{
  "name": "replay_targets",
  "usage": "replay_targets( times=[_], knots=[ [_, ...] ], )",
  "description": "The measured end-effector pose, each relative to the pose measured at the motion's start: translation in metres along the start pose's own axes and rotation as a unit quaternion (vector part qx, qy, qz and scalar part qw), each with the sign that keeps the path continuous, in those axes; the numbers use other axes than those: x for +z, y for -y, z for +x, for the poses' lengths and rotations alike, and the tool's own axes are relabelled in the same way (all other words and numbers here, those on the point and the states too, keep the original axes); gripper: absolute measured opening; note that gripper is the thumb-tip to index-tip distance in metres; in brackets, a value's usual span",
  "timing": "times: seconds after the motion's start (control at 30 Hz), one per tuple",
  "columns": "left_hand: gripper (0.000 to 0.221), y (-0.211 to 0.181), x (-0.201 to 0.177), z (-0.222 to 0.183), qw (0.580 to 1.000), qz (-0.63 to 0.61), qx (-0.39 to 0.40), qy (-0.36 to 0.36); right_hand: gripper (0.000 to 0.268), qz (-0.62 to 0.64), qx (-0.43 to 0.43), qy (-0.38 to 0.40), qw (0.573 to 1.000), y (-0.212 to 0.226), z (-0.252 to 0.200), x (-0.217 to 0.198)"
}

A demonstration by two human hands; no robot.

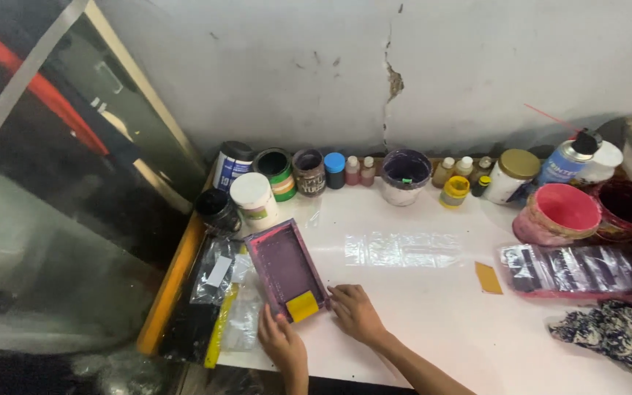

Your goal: Preparing a small screen printing frame by mixing ink and cleaning the workspace.

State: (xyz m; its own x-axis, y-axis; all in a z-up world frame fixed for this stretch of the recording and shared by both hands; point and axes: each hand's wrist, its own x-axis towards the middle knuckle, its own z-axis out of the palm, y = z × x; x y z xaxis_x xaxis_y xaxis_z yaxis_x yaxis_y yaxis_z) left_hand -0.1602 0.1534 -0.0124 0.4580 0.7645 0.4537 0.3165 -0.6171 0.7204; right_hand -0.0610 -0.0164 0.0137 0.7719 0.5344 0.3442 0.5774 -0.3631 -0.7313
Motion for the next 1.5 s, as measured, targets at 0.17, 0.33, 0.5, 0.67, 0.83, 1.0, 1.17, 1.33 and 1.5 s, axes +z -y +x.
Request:
replay_targets(
  times=[0.17,0.33,0.5,0.67,0.83,1.0,1.17,1.33,1.5],
  knots=[
    [0.042,0.013,0.009,-0.004,0.999,0.037,-0.011,0.001,0.044,-0.041,0.012,0.04,0.998,0.005,0.004,-0.001],
    [0.038,0.015,0.004,-0.008,1.0,0.02,-0.005,0.009,0.043,-0.011,0.021,0.064,0.998,0.001,-0.003,-0.007],
    [0.039,0.003,0.007,-0.021,0.996,-0.048,0.073,0.004,0.054,0.066,0.094,0.013,0.993,-0.002,-0.027,-0.022],
    [0.037,-0.049,0.045,-0.053,0.975,-0.137,0.17,0.043,0.044,0.051,0.171,-0.154,0.972,-0.036,-0.068,-0.058],
    [0.046,-0.099,0.101,-0.095,0.952,-0.189,0.14,0.197,0.039,-0.036,0.244,-0.236,0.94,-0.1,-0.111,-0.107],
    [0.041,-0.167,0.135,-0.113,0.908,-0.211,0.139,0.335,0.042,-0.081,0.324,-0.286,0.898,-0.121,-0.126,-0.163],
    [0.042,-0.184,0.169,-0.129,0.897,-0.198,0.166,0.359,0.036,-0.034,0.356,-0.335,0.872,-0.118,-0.119,-0.191],
    [0.039,-0.187,0.182,-0.135,0.897,-0.19,0.189,0.351,0.036,-0.044,0.369,-0.347,0.861,-0.134,-0.118,-0.191],
    [0.039,-0.183,0.19,-0.134,0.899,-0.199,0.221,0.321,0.038,-0.04,0.411,-0.333,0.848,-0.13,-0.11,-0.193]
  ],
)
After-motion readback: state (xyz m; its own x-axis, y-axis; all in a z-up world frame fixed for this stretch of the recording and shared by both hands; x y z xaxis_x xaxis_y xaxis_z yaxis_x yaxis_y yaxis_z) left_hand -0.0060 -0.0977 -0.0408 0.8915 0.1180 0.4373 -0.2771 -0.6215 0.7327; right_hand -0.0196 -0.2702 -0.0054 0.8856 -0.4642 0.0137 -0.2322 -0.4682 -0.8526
